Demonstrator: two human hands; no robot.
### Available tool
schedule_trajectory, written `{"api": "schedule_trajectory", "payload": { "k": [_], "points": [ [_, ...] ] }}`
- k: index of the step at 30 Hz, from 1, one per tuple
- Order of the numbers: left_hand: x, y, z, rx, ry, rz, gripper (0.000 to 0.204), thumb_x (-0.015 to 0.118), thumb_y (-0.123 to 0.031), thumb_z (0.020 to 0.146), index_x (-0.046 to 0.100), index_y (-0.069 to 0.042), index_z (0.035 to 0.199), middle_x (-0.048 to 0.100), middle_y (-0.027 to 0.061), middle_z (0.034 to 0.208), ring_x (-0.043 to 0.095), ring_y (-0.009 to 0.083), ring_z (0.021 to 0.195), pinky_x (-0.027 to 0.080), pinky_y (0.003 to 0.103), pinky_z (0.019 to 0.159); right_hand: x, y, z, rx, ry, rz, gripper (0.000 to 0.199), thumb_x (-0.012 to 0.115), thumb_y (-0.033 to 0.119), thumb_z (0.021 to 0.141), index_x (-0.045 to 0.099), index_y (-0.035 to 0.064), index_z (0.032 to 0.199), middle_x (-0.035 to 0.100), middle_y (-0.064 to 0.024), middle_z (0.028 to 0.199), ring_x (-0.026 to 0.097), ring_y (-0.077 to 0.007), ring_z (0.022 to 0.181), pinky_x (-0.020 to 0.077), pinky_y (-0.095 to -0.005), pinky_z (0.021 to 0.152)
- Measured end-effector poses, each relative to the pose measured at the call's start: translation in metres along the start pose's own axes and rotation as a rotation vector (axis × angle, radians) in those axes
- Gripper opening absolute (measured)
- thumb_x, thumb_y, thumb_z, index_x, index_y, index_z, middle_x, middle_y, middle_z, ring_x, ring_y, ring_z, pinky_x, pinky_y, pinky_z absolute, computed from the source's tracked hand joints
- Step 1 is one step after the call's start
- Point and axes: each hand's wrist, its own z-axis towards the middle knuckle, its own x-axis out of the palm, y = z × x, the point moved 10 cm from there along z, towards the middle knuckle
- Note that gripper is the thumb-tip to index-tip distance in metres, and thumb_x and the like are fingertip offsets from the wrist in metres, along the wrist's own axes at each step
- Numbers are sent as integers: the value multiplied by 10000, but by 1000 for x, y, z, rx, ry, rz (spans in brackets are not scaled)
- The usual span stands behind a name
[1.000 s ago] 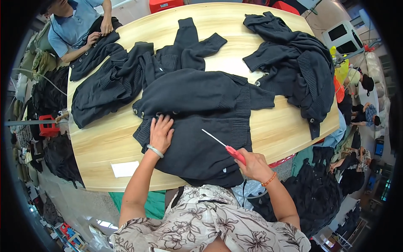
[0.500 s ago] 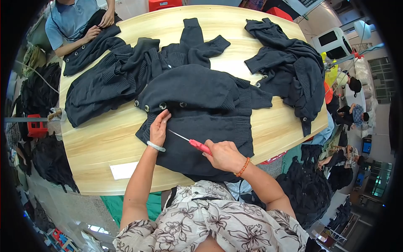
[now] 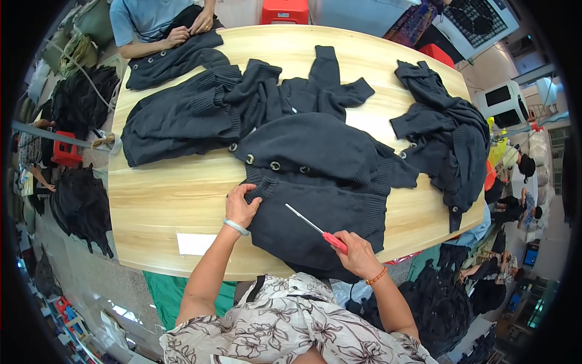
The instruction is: Trimming loose threads and inspecting black garments with scissors in a factory setting.
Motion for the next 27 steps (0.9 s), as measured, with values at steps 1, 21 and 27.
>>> {"api": "schedule_trajectory", "payload": {
  "k": [1, 21, 27],
  "points": [
    [-1, 3, 4, -20, 24, -207, 469, 789, -117, 697, 633, -41, 1133, 619, 112, 972, 605, 267, 850, 500, 353, 807, 0, 0, 1, 2, -8, 6, 198, 667, 147, 870, 587, 75, 1035, 613, -135, 829, 618, -336, 779, 495, -436, 691],
    [-35, -50, 98, 176, -12, -318, 294, 550, 12, 806, 678, -85, 1053, 572, 92, 908, 581, 238, 859, 478, 332, 762, -6, -11, -8, 97, -45, 21, 189, 649, 109, 863, 591, 63, 1036, 644, -122, 863, 618, -322, 832, 506, -427, 735],
    [30, 26, 54, -228, 451, -547, 328, 695, -64, 756, 688, -28, 1082, 645, 96, 1026, 617, 204, 933, 492, 294, 861, -5, -14, -12, 77, -32, 15, 182, 648, 119, 865, 589, 72, 1030, 642, -117, 863, 616, -319, 839, 507, -431, 741]
  ]
}}
